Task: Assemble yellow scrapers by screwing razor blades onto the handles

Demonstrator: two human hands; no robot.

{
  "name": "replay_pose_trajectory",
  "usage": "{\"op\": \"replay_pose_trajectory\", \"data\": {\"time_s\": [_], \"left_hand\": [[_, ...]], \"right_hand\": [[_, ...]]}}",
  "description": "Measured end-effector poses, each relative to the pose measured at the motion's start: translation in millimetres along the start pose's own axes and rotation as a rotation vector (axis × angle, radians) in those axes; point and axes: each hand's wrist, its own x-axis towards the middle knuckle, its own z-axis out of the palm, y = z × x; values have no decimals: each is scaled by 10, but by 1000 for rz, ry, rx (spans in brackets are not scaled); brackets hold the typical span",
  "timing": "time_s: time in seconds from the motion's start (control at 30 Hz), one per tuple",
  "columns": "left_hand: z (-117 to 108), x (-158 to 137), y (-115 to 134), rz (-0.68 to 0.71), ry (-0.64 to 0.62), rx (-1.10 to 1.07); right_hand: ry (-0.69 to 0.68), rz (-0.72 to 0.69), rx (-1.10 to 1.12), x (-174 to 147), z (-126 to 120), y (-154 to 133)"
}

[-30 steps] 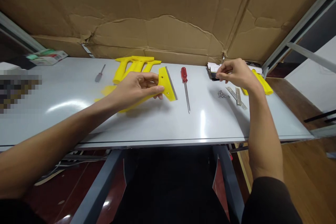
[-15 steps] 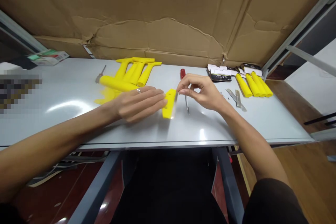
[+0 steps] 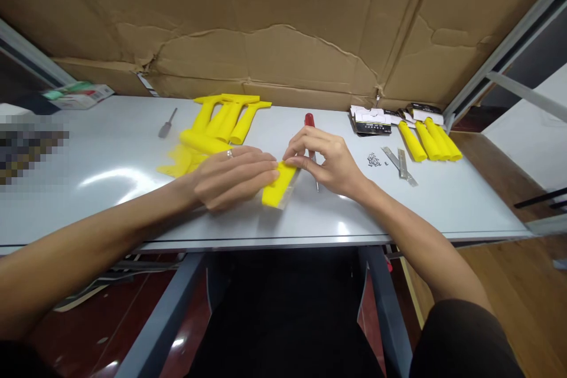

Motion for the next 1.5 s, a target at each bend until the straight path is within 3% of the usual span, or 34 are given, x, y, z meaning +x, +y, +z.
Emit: {"op": "replay_pose_trajectory", "data": {"time_s": [0.1, 0.27, 0.37, 0.57, 0.7, 0.77, 0.87, 0.9, 0.97, 1.03, 1.1, 1.27, 1.5], "left_hand": [[41, 38, 77, -264, 121, -102], [-28, 238, 140, -844, 153, -319], [-54, 323, 109, -1032, 233, -598], [-19, 363, 63, -1133, 237, -912], [-6, 343, 35, -1166, 171, -980], [-3, 322, 4, -1182, 146, -983], [-19, 305, -43, -1224, 102, -1005], [-31, 308, -52, -1251, 73, -1017], [-60, 326, -58, -1326, -5, -1043], [-84, 347, -50, -1412, -78, -1061], [-93, 355, -37, -1475, -112, -1071], [-70, 317, -26, -1499, -122, -1078], [-51, 324, -41, -1568, -115, -1066]], "right_hand": [[15, 109, 118, 1, -15, -14], [-37, 304, 371, 12, -60, -52], [-43, 447, 531, 12, -47, -66], [58, 678, 585, -28, 51, -14], [-46, 667, 523, 20, -82, 17], [-10, 632, 324, 63, -314, 9], [143, 621, -227, 76, -813, 30], [90, 666, -404, 57, -981, 63], [-161, 836, -621, -11, -1262, 181], [-432, 945, -698, -104, -1446, 348], [-605, 1010, -697, -200, -1547, 520], [-697, 1124, -620, -337, -1630, 739], [-689, 1227, -598, -291, -1592, 683]]}}
